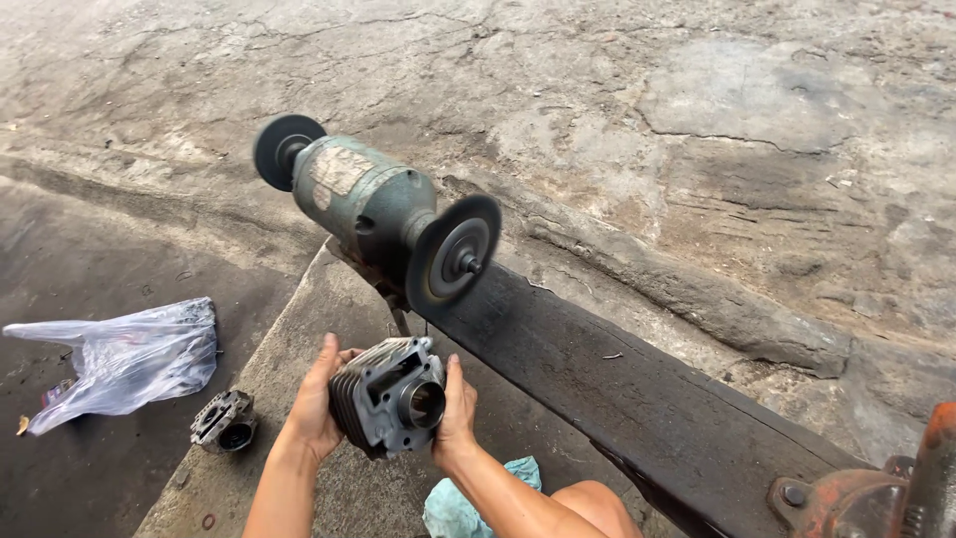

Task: Cleaning a motorcycle cylinder block using a bench grinder

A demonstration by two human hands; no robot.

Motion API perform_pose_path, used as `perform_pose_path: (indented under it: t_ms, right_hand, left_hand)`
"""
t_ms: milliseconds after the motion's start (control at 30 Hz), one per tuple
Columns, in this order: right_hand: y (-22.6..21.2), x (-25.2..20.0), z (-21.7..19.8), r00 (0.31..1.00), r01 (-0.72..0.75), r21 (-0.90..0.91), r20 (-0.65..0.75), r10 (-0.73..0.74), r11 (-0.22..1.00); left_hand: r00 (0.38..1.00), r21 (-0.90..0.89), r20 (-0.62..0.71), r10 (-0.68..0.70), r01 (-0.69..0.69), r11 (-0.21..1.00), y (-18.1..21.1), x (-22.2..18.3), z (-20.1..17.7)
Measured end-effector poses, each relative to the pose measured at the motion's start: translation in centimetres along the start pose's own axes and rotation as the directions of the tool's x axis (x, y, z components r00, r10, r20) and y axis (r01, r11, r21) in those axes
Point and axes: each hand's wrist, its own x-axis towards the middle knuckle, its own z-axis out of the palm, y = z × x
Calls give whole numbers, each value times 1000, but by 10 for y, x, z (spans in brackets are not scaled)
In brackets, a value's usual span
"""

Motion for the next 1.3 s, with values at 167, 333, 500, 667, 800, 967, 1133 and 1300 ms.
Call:
perform_pose_path:
  t_ms: [167, 333, 500, 667, 800, 967, 1133, 1300]
  right_hand:
    - [-26, -13, 17, 998, 55, -120, 30, -52, 991]
    - [-35, -27, 30, 986, -153, 204, 90, 138, 967]
    - [-33, -29, 37, 982, -174, 201, 115, 153, 964]
    - [-42, -20, 42, 975, -200, 185, 132, 178, 962]
    - [-47, -10, 41, 968, -230, 169, 142, 207, 958]
    - [-47, -2, 41, 960, -260, 158, 148, 237, 953]
    - [-47, 5, 35, 951, -289, 141, 155, 267, 947]
    - [-43, 17, 31, 954, -281, 133, 148, 262, 950]
  left_hand:
    - [1000, -204, 7, -23, 24, 979, -9, -6, -9]
    - [984, -360, 53, 170, -140, 922, -25, 9, -4]
    - [948, -519, -187, 258, -319, 793, -40, 39, 8]
    - [925, -497, -273, 266, -372, 784, -35, 44, 25]
    - [910, -475, -302, 284, -402, 783, -31, 49, 35]
    - [898, -473, -322, 300, -427, 771, -29, 59, 43]
    - [892, -466, -333, 305, -437, 769, -33, 63, 44]
    - [873, -509, -359, 329, -479, 716, -28, 47, 43]
